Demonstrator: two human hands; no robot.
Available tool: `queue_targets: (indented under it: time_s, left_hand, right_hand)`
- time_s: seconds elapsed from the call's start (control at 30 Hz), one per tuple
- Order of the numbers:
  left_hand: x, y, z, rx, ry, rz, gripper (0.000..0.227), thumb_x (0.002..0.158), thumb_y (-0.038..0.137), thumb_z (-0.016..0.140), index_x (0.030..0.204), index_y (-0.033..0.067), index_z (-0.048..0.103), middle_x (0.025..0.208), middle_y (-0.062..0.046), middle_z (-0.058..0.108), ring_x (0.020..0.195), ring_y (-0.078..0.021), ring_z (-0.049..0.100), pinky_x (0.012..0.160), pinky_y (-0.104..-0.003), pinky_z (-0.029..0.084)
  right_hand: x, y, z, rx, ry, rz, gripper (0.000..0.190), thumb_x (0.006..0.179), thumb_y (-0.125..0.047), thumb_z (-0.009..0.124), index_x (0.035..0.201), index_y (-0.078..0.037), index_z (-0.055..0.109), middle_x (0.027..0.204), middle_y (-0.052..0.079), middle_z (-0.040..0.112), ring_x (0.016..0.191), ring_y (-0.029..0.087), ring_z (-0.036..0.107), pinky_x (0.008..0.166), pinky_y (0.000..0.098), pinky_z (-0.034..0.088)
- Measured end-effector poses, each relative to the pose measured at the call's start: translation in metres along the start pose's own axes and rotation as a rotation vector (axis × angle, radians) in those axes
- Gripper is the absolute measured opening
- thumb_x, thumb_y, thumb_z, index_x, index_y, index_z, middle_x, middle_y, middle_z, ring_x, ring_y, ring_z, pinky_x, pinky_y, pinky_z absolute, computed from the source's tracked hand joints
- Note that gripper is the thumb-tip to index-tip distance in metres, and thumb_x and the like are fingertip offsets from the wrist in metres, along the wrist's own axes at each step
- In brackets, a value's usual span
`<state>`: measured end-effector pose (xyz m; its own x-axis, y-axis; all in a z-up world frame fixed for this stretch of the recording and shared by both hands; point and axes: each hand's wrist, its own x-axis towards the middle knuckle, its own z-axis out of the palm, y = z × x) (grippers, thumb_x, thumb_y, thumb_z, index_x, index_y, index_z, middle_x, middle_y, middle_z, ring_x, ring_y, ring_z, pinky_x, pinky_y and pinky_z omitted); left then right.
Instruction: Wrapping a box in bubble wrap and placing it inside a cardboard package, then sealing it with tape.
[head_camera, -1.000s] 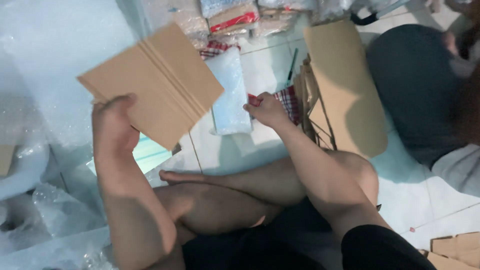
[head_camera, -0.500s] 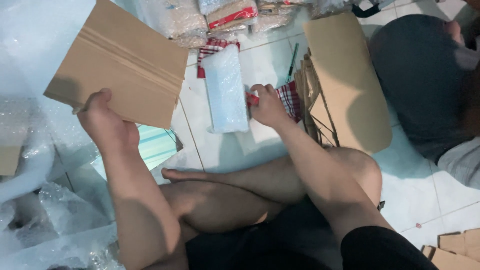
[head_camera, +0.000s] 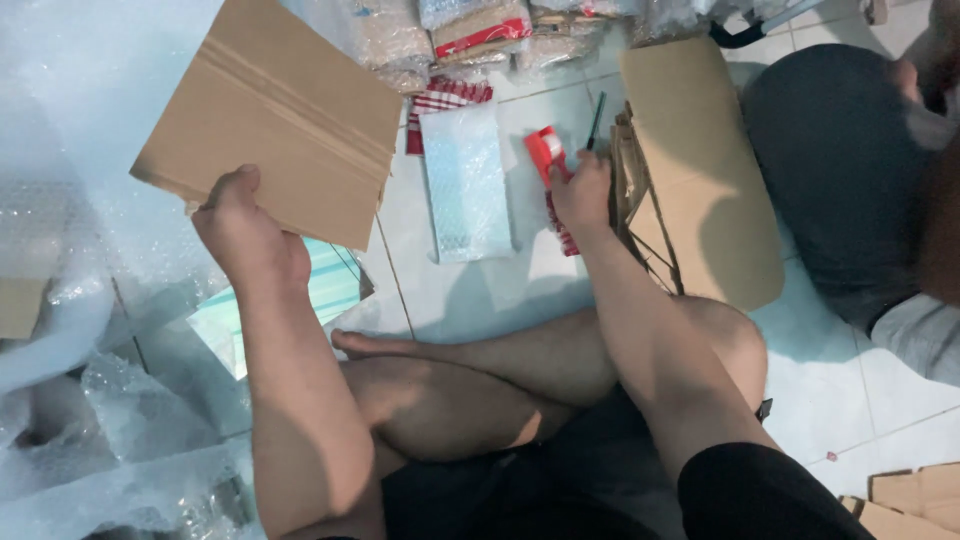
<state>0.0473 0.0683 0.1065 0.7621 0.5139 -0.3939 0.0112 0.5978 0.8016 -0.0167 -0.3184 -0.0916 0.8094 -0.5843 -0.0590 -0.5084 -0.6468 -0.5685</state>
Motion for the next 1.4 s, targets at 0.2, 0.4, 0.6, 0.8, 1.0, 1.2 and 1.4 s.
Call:
queue_targets:
  time_s: [0.2, 0.4, 0.6, 0.8, 1.0, 1.2, 1.4]
  left_hand:
    - [0.010, -0.011, -0.014, 0.036, -0.030, -0.009, 0.036, 0.075, 0.003, 0.076, 0.108, -0.0055, 0.062, 0.096, -0.027, 0.072, 0.089, -0.0435, 0.080, 0.072, -0.052, 0.066]
    - [-0.004, -0.008, -0.005, 0.033, -0.066, 0.009, 0.031, 0.073, 0.003, 0.077, 0.100, -0.0068, 0.065, 0.089, -0.026, 0.071, 0.082, -0.0419, 0.079, 0.069, -0.050, 0.066]
    - [-0.005, -0.008, -0.002, 0.101, -0.071, 0.014, 0.042, 0.076, 0.006, 0.078, 0.112, -0.0045, 0.061, 0.092, -0.023, 0.071, 0.086, -0.0399, 0.080, 0.072, -0.049, 0.065]
    - [-0.007, -0.008, -0.003, 0.167, -0.089, -0.030, 0.045, 0.078, 0.009, 0.078, 0.118, -0.0029, 0.061, 0.097, -0.020, 0.073, 0.093, -0.0348, 0.082, 0.075, -0.046, 0.066]
    - [0.002, -0.036, -0.011, 0.205, -0.108, -0.019, 0.056, 0.079, 0.009, 0.082, 0.123, -0.0023, 0.049, 0.098, -0.021, 0.068, 0.090, -0.0333, 0.077, 0.078, -0.049, 0.061]
    - [-0.004, -0.047, -0.014, 0.267, -0.100, -0.036, 0.059, 0.075, 0.006, 0.081, 0.124, -0.0040, 0.049, 0.101, -0.020, 0.068, 0.091, -0.0350, 0.077, 0.079, -0.046, 0.062]
    - [-0.006, -0.055, -0.017, 0.332, -0.240, -0.181, 0.055, 0.076, 0.006, 0.082, 0.118, -0.0046, 0.049, 0.098, -0.025, 0.069, 0.085, -0.0432, 0.077, 0.073, -0.052, 0.061]
  right_hand:
    - [-0.053, -0.078, -0.031, 0.019, -0.027, -0.235, 0.049, 0.089, -0.022, 0.073, 0.127, -0.001, 0.049, 0.113, 0.025, 0.052, 0.112, 0.052, 0.061, 0.093, 0.0543, 0.056]
    - [-0.088, -0.092, -0.027, -0.288, -0.647, 0.040, 0.102, 0.079, -0.066, 0.072, 0.146, 0.002, 0.035, 0.131, 0.033, 0.062, 0.128, 0.048, 0.059, 0.106, 0.0621, 0.048]
    - [-0.078, -0.045, 0.016, -0.033, -0.616, 0.234, 0.101, 0.071, -0.046, 0.088, 0.143, -0.003, 0.032, 0.133, 0.023, 0.065, 0.129, 0.036, 0.062, 0.107, 0.0478, 0.053]
    - [-0.084, -0.074, -0.001, 0.667, -0.622, 0.510, 0.083, 0.077, -0.007, 0.078, 0.145, 0.019, 0.038, 0.134, 0.038, 0.052, 0.118, 0.046, 0.065, 0.090, 0.0479, 0.063]
    - [-0.075, -0.095, -0.027, 0.838, -0.648, 0.497, 0.074, 0.088, -0.023, 0.075, 0.145, 0.009, 0.041, 0.111, 0.017, 0.050, 0.089, 0.024, 0.061, 0.066, 0.0253, 0.060]
    - [-0.049, -0.088, -0.070, 0.680, -0.415, 0.263, 0.052, 0.090, -0.016, 0.068, 0.136, 0.006, 0.059, 0.089, 0.018, 0.060, 0.058, 0.020, 0.062, 0.036, 0.0263, 0.050]
    - [-0.057, -0.096, -0.155, 0.241, -0.270, 0.180, 0.041, 0.087, -0.036, 0.075, 0.126, -0.024, 0.073, 0.105, 0.009, 0.075, 0.107, 0.028, 0.072, 0.087, 0.0438, 0.056]
